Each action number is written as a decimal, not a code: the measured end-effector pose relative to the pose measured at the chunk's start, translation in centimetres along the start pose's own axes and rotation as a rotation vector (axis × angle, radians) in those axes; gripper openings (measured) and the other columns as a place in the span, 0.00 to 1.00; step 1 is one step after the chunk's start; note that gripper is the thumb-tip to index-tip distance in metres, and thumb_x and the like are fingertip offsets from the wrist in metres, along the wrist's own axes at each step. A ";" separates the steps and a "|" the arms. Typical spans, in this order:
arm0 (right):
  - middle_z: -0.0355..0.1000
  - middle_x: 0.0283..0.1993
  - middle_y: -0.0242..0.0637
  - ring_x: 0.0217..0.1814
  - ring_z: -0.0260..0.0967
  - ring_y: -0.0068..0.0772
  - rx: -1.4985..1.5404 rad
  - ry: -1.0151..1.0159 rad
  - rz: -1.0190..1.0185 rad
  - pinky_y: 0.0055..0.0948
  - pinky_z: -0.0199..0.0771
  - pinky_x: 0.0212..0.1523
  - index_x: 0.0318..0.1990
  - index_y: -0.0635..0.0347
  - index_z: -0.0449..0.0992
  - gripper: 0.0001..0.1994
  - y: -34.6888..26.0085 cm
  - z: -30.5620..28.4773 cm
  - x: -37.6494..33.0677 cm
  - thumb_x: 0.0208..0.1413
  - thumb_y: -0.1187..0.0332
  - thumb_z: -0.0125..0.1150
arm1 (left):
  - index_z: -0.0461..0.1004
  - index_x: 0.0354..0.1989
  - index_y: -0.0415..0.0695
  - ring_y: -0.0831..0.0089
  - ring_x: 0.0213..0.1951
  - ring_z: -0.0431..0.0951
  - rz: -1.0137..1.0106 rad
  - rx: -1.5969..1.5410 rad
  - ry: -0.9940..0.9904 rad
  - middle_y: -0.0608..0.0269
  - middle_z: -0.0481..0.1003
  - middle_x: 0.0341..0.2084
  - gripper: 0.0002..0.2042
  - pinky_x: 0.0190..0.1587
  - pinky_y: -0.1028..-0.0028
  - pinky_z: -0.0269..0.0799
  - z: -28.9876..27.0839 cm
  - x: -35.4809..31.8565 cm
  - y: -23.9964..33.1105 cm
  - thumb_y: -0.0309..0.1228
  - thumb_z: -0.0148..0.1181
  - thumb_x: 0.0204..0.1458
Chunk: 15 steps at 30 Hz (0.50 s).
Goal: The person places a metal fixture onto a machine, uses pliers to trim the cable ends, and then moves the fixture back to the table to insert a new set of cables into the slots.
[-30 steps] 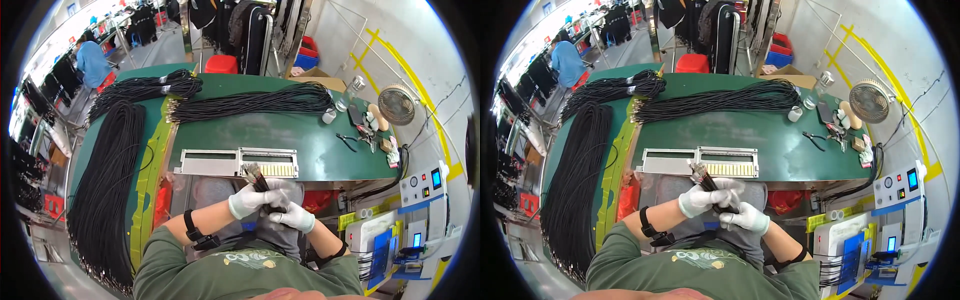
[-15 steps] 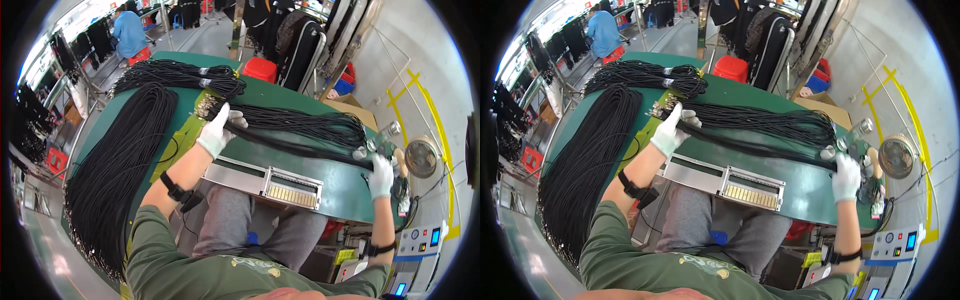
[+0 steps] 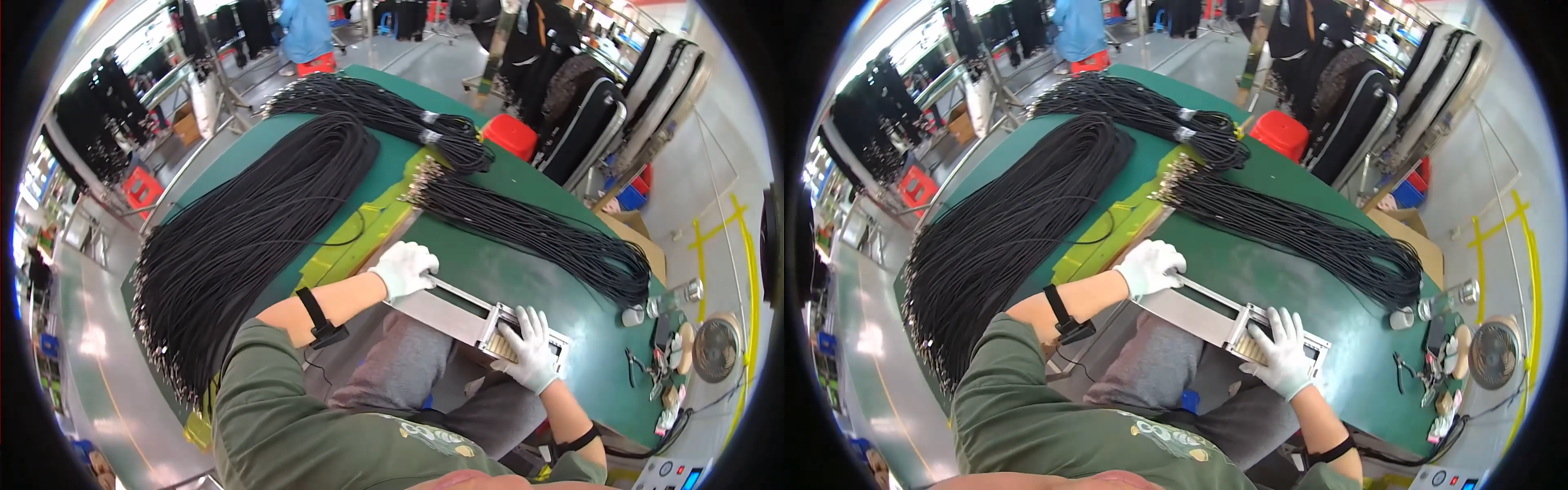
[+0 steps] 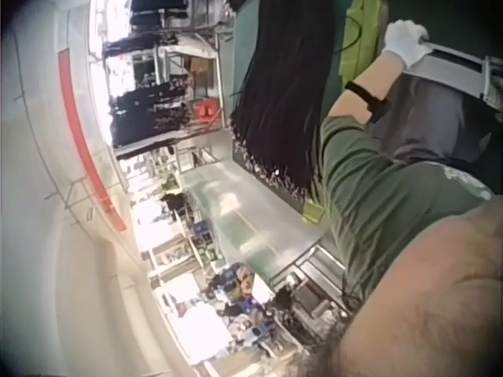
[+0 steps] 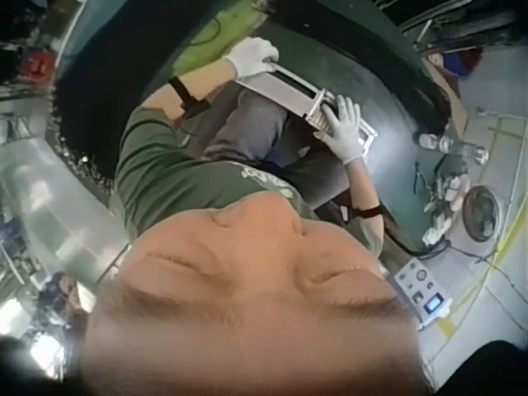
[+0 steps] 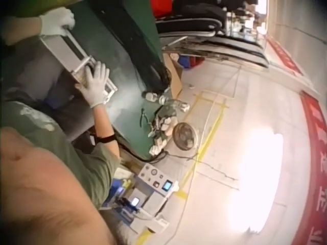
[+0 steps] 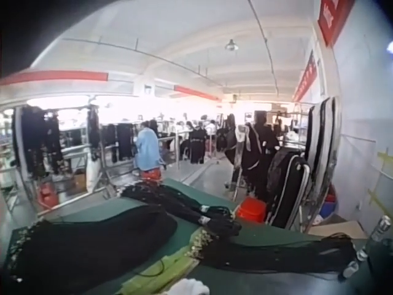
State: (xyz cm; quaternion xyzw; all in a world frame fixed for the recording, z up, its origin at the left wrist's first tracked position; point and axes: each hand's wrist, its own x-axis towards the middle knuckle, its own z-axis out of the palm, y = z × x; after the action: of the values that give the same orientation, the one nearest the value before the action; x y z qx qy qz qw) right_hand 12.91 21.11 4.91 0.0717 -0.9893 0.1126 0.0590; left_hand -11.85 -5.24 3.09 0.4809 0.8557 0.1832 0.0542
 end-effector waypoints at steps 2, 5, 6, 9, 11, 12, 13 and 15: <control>0.55 0.70 0.57 0.73 0.47 0.63 -0.029 -0.024 -0.048 0.58 0.41 0.74 0.58 0.48 0.74 0.38 -0.8 -0.2 -0.3 0.33 0.51 0.75 | 0.81 0.34 0.49 0.57 0.39 0.78 -0.028 0.011 -0.010 0.58 0.78 0.31 0.14 0.44 0.60 0.73 -0.7 -2.6 1.2 0.44 0.67 0.44; 0.53 0.71 0.56 0.74 0.45 0.66 -0.089 -0.021 -0.069 0.59 0.41 0.74 0.58 0.49 0.74 0.39 0.6 0.4 0.3 0.33 0.49 0.73 | 0.80 0.32 0.51 0.56 0.39 0.78 -0.067 0.001 -0.082 0.58 0.77 0.30 0.13 0.43 0.59 0.72 -1.1 -5.1 1.4 0.46 0.65 0.46; 0.53 0.71 0.56 0.74 0.45 0.66 -0.085 -0.019 -0.080 0.59 0.41 0.74 0.58 0.49 0.74 0.39 1.0 0.8 0.6 0.33 0.49 0.73 | 0.80 0.32 0.51 0.57 0.39 0.77 -0.073 -0.004 0.022 0.58 0.77 0.31 0.13 0.44 0.60 0.72 -1.5 -6.0 0.9 0.46 0.65 0.45; 0.54 0.71 0.54 0.74 0.46 0.62 -0.079 0.092 -0.049 0.57 0.41 0.73 0.57 0.48 0.75 0.36 2.4 2.7 2.1 0.35 0.48 0.74 | 0.80 0.33 0.52 0.57 0.40 0.77 -0.191 0.138 0.274 0.59 0.77 0.31 0.14 0.44 0.60 0.71 -4.2 -7.5 -1.1 0.48 0.65 0.45; 0.53 0.72 0.54 0.74 0.46 0.62 -0.085 0.146 -0.020 0.57 0.42 0.73 0.57 0.48 0.75 0.37 3.1 3.7 2.8 0.35 0.47 0.73 | 0.81 0.34 0.53 0.57 0.40 0.77 -0.307 0.284 0.321 0.59 0.76 0.31 0.15 0.45 0.61 0.71 -5.9 -7.7 -2.4 0.49 0.65 0.44; 0.53 0.72 0.53 0.74 0.46 0.63 -0.090 0.202 0.018 0.57 0.42 0.73 0.57 0.48 0.75 0.37 3.3 4.0 3.4 0.35 0.46 0.73 | 0.81 0.33 0.52 0.58 0.39 0.76 -0.332 0.315 0.319 0.59 0.76 0.31 0.15 0.43 0.60 0.71 -5.8 -7.7 -3.5 0.48 0.66 0.43; 0.53 0.72 0.53 0.74 0.46 0.63 -0.098 0.259 0.058 0.57 0.43 0.73 0.57 0.48 0.75 0.37 3.5 4.0 3.8 0.36 0.45 0.73 | 0.80 0.32 0.52 0.58 0.39 0.76 -0.354 0.345 0.318 0.59 0.76 0.30 0.15 0.42 0.60 0.71 -5.7 -7.6 -4.5 0.48 0.66 0.43; 0.53 0.72 0.53 0.74 0.46 0.62 -0.086 0.273 0.066 0.56 0.43 0.73 0.57 0.49 0.75 0.37 3.7 4.1 3.9 0.36 0.45 0.73 | 0.80 0.31 0.51 0.59 0.39 0.76 -0.376 0.379 0.322 0.59 0.76 0.30 0.15 0.40 0.60 0.71 -5.4 -7.4 -5.6 0.48 0.67 0.42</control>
State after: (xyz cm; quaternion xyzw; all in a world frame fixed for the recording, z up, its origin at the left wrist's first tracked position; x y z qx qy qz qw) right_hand 8.06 23.19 0.68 0.0204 -0.9778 0.0805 0.1923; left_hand -13.89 -15.52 5.43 0.2803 0.9462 0.0809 -0.1399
